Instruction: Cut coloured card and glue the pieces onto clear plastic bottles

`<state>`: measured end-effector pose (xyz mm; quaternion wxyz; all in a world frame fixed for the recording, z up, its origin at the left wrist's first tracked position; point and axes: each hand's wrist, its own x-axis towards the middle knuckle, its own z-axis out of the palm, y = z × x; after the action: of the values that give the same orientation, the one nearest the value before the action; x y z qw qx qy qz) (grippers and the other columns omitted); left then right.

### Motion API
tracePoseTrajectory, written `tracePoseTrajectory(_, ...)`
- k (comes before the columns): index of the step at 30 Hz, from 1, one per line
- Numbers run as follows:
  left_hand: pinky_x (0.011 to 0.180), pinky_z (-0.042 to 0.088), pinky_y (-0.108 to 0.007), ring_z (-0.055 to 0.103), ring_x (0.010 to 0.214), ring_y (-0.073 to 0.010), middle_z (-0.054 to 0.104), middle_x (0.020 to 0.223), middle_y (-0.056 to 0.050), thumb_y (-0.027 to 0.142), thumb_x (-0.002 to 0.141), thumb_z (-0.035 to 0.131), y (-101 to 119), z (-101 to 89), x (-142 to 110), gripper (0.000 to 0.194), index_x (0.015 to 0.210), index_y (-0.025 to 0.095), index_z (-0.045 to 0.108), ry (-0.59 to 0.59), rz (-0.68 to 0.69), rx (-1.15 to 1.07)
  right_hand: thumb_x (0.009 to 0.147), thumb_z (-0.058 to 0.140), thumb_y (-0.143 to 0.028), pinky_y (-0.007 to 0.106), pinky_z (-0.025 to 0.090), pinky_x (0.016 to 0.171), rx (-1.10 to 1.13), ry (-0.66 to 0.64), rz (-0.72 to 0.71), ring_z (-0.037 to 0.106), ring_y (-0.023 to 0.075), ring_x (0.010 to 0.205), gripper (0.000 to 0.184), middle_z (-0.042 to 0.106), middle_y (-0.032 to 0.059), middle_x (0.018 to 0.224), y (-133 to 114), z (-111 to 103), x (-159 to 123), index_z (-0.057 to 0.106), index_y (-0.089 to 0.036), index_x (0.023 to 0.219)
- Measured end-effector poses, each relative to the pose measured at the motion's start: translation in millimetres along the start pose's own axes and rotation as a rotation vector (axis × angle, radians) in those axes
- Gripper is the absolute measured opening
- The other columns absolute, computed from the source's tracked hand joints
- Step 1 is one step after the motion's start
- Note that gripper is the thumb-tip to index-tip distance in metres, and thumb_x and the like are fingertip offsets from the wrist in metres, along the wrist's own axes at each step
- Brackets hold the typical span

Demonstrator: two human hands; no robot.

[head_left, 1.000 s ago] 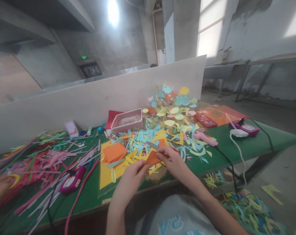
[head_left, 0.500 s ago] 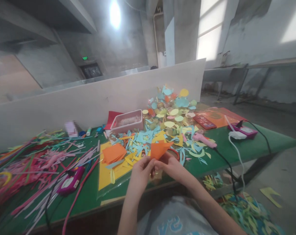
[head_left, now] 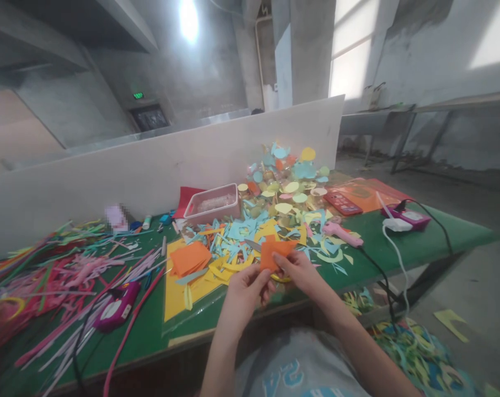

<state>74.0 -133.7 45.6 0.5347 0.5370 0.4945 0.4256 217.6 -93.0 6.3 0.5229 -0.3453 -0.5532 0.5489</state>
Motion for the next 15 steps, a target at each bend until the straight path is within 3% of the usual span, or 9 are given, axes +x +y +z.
tracePoseTrajectory(5,0.043,0.036,-0.02,0.044,0.041,-0.0069,0.053,0.048,0.002,0.056,0.073,0.067,2,6.7,-2,0.042,0.06,0.016,0.058,-0.043,-0.011,0.057,0.072,0.061,-0.075,0.027,0.037,0.046,-0.12,0.169,0.011,0.048,0.0141,0.044,0.058,0.055,-0.0001,0.045,-9,-33,2,0.059,-0.02,0.056)
tracePoseTrajectory(11,0.045,0.039,-0.019,0.049,0.043,-0.0067,0.06,0.056,0.0,0.057,0.07,0.071,-2,-6.9,2,0.045,0.064,0.014,0.059,-0.009,-0.008,-0.001,0.084,0.052,-0.071,0.029,0.042,0.062,-0.212,0.501,-0.211,0.049,0.0139,0.051,0.058,0.051,-0.0015,0.046,-36,-93,-3,0.056,-0.021,0.055)
tracePoseTrajectory(13,0.046,0.041,-0.02,0.05,0.044,-0.007,0.064,0.061,-0.001,0.056,0.069,0.074,-5,-9.7,5,0.044,0.069,0.015,0.058,0.045,0.016,-0.049,0.086,0.051,-0.069,0.029,0.043,0.063,-0.223,0.484,-0.22,0.051,0.0144,0.052,0.057,0.053,-0.0009,0.049,-43,-97,-5,0.059,-0.02,0.058)
tracePoseTrajectory(15,0.046,0.043,-0.021,0.052,0.045,-0.0083,0.067,0.064,0.0,0.055,0.066,0.077,-8,-8.2,7,0.045,0.079,0.018,0.055,0.088,0.02,-0.122,0.085,0.052,-0.068,0.029,0.043,0.061,-0.244,0.358,-0.202,0.053,0.0151,0.054,0.053,0.057,-0.0002,0.054,-45,-88,-6,0.063,-0.02,0.065)
